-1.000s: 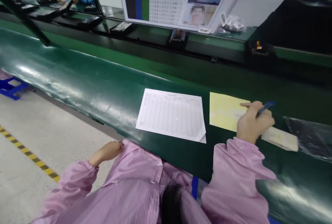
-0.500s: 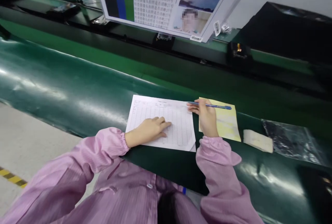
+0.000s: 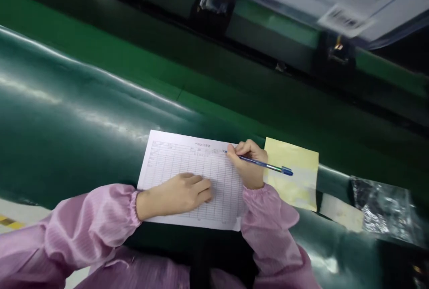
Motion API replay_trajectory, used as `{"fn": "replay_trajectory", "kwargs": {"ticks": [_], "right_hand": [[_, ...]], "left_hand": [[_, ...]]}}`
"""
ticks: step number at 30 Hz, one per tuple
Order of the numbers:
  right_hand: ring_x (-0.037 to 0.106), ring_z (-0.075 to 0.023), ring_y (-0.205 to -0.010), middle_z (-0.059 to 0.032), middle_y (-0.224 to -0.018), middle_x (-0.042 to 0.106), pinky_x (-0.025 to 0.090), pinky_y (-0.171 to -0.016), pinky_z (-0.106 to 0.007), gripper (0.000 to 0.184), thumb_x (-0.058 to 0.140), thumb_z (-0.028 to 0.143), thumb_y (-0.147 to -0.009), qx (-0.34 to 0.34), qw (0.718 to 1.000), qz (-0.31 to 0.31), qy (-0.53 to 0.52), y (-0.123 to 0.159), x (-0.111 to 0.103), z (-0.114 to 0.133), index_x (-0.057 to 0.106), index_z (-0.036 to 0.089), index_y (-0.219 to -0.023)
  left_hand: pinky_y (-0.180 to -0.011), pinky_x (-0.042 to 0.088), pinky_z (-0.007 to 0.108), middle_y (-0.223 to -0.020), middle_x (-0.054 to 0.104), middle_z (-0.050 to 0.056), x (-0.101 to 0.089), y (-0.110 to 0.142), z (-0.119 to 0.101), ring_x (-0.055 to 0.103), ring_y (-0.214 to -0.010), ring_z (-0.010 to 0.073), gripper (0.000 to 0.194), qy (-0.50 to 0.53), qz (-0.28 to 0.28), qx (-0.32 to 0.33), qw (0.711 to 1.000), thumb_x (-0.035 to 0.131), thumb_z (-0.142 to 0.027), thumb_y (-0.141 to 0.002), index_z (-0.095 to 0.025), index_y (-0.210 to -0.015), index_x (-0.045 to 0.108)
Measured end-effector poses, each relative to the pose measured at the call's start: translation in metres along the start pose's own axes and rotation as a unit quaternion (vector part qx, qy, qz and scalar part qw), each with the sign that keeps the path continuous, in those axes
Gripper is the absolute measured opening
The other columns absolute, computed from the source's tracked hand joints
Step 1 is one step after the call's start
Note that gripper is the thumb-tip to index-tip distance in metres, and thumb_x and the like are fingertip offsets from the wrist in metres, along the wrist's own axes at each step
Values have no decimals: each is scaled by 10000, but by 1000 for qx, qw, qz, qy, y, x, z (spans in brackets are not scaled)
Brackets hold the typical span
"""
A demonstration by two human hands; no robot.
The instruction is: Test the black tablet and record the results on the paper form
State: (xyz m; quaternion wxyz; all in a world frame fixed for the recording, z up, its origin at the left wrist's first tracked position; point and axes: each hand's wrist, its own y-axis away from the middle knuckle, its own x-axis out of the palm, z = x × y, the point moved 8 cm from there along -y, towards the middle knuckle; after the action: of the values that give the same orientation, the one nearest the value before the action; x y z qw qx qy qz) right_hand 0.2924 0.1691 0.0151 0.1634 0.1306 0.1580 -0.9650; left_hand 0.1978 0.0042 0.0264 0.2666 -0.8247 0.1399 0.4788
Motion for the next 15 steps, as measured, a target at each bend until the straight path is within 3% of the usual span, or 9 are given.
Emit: {"fn": "replay_trajectory", "kwargs": {"ticks": [4,15], "right_hand": [[365,-71,-453,88,-517,391,347,-479,-246,434,692,73,-744,-37,999,28,29,2,3,10,323,215,-565],[432,-71,-459,78,-558,447,370,-473,-240,431,697,23,-777,-69,992,74,70,2,9,16,352,208,-596]], "left_hand": [[-585,488,301,-926,639,19,0,0,-5,564,-696,150,126,64,15,-15,998,478,-95,-1015,-148,-998,591],[-575,447,314,-884,618,23,1,5,-16,529,-662,153,195,100,42,-6,994,529,-73,-957,-131,-1117,625]]}}
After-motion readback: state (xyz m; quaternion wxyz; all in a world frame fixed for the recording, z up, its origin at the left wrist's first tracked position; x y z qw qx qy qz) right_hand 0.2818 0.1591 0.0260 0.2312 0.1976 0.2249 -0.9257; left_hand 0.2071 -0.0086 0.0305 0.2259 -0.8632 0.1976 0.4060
